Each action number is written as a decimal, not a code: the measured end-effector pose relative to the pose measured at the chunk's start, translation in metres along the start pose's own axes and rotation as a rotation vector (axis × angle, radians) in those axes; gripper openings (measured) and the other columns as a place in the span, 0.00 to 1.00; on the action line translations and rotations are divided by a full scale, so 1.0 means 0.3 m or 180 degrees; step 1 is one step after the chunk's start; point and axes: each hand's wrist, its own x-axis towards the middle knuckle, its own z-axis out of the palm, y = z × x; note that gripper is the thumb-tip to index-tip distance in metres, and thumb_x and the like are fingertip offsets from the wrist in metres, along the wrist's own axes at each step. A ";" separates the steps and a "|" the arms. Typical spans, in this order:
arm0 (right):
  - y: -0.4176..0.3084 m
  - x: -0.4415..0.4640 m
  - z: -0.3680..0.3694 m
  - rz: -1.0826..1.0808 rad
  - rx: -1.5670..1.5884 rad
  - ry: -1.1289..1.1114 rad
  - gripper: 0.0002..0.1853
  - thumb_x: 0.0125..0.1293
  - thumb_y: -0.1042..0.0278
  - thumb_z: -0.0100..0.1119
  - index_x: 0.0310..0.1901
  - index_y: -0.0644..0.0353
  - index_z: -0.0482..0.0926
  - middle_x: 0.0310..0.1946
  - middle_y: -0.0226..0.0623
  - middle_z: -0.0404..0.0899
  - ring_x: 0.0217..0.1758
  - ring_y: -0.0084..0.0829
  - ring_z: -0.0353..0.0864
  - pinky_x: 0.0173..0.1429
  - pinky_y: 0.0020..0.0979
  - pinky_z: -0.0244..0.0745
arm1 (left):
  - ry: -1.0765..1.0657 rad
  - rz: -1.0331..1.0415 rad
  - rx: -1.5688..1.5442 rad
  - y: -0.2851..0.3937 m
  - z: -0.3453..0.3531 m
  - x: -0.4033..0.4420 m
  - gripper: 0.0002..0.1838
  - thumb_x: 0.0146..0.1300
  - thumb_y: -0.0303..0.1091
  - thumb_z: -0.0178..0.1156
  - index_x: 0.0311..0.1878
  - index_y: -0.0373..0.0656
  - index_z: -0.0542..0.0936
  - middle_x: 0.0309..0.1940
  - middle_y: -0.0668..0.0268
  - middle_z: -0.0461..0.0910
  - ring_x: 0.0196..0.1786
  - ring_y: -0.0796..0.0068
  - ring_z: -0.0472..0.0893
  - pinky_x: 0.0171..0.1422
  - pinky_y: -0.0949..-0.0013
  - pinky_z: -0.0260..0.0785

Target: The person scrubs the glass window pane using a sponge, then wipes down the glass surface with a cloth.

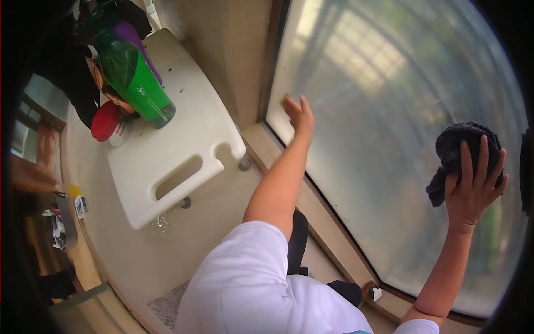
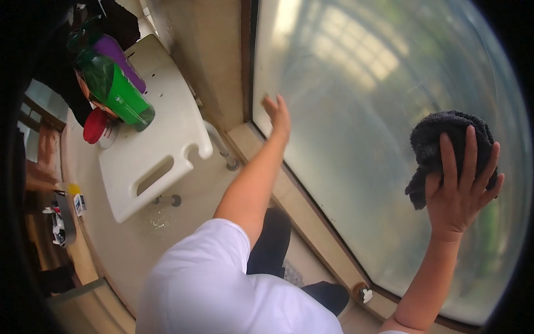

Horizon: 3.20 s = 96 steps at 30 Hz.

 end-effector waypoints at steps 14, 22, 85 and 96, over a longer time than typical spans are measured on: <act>-0.091 0.116 0.020 -0.0090 -0.0258 -0.0139 0.21 0.65 0.55 0.30 0.57 0.28 0.67 0.63 0.18 0.61 0.68 0.36 0.56 0.68 0.39 0.37 | -0.0041 -0.0232 -0.0125 -0.123 -0.025 0.049 0.42 0.65 0.60 0.32 0.68 0.33 0.39 0.69 0.48 0.34 0.72 0.54 0.33 0.72 0.54 0.25; -0.093 0.115 0.020 -0.0202 -0.0254 -0.0105 0.21 0.68 0.50 0.27 0.57 0.31 0.67 0.63 0.21 0.61 0.68 0.39 0.56 0.66 0.40 0.40 | 0.0134 0.2266 0.0634 0.330 -0.018 0.092 0.37 0.67 0.57 0.28 0.69 0.36 0.40 0.70 0.50 0.34 0.72 0.54 0.34 0.72 0.59 0.23; 0.160 -0.292 -0.055 0.0257 -0.0210 0.0113 0.29 0.66 0.43 0.32 0.61 0.53 0.61 0.64 0.42 0.58 0.68 0.53 0.49 0.62 0.53 0.44 | -0.0167 0.1976 0.0649 -0.172 0.073 -0.204 0.40 0.65 0.54 0.39 0.68 0.36 0.38 0.70 0.49 0.33 0.72 0.52 0.33 0.71 0.50 0.24; 0.184 -0.335 -0.022 0.0124 -0.0338 0.0428 0.25 0.67 0.48 0.35 0.59 0.56 0.60 0.59 0.48 0.63 0.61 0.57 0.59 0.58 0.54 0.54 | -0.0598 0.1932 0.0551 -0.266 0.116 -0.412 0.39 0.67 0.51 0.36 0.67 0.33 0.32 0.68 0.44 0.28 0.71 0.46 0.29 0.71 0.49 0.21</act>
